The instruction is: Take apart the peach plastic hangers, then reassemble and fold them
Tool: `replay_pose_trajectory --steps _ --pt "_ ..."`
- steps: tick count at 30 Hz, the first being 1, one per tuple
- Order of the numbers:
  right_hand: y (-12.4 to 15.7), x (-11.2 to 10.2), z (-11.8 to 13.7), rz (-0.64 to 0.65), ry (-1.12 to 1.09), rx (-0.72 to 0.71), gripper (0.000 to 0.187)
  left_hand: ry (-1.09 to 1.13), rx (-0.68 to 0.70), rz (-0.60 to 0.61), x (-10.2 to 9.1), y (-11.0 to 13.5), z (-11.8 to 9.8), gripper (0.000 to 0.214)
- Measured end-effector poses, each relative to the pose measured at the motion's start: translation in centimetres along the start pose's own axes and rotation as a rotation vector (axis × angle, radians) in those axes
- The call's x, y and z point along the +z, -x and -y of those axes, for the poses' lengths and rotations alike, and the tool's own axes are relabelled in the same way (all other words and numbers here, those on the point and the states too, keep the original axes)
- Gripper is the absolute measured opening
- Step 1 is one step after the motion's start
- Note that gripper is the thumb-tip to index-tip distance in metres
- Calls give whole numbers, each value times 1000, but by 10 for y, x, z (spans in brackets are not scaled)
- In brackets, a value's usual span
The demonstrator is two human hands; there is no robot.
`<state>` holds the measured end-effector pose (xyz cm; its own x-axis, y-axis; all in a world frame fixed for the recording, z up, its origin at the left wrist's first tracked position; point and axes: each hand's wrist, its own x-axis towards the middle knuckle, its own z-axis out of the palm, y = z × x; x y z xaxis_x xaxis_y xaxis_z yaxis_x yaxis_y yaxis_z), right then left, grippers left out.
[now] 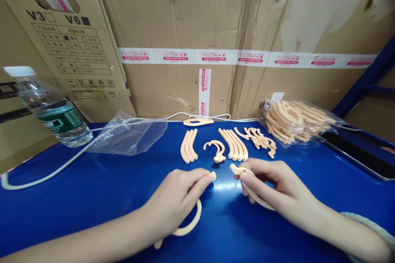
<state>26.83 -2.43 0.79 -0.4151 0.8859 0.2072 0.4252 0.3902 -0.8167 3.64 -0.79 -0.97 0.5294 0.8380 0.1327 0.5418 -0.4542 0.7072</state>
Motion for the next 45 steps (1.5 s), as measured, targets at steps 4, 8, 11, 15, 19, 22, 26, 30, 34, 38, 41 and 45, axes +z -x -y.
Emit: replay_pose_trajectory --steps 4,8,11,15,19,22,26,30,34,38,41,45 --pt "-7 -28 1 -250 182 -195 31 438 -275 8 -5 -5 0 42" --pt "-19 -63 -20 -489 425 -324 16 728 -433 11 -13 -10 6 49" --pt "-29 -84 -52 -517 695 -445 20 881 -477 7 -18 -11 6 49" --pt "-40 -95 -91 -304 876 -438 35 1070 -517 -15 -17 -9 4 54" --pt "-44 -98 -111 -243 956 -410 42 1164 -510 -46 -16 -6 3 44" --pt "-46 -101 -117 -242 962 -404 45 1147 -531 -93 -19 -5 2 20" --pt "-45 -100 -113 -253 971 -391 49 1102 -578 -178 -22 -6 -2 10" --pt "-36 -73 -77 -351 872 -473 36 1117 -569 -250 -21 -6 -6 7" --pt "-14 -23 -24 -271 732 -735 34 1164 -511 -329 -17 -2 -13 6" --pt "4 10 1 -61 825 -925 32 1187 -482 -359 -13 0 -19 13" --pt "5 16 -2 4 831 -898 34 1197 -475 -331 -10 0 -20 13" --pt "0 12 -10 110 649 -732 26 1168 -465 -259 -9 1 -16 10"
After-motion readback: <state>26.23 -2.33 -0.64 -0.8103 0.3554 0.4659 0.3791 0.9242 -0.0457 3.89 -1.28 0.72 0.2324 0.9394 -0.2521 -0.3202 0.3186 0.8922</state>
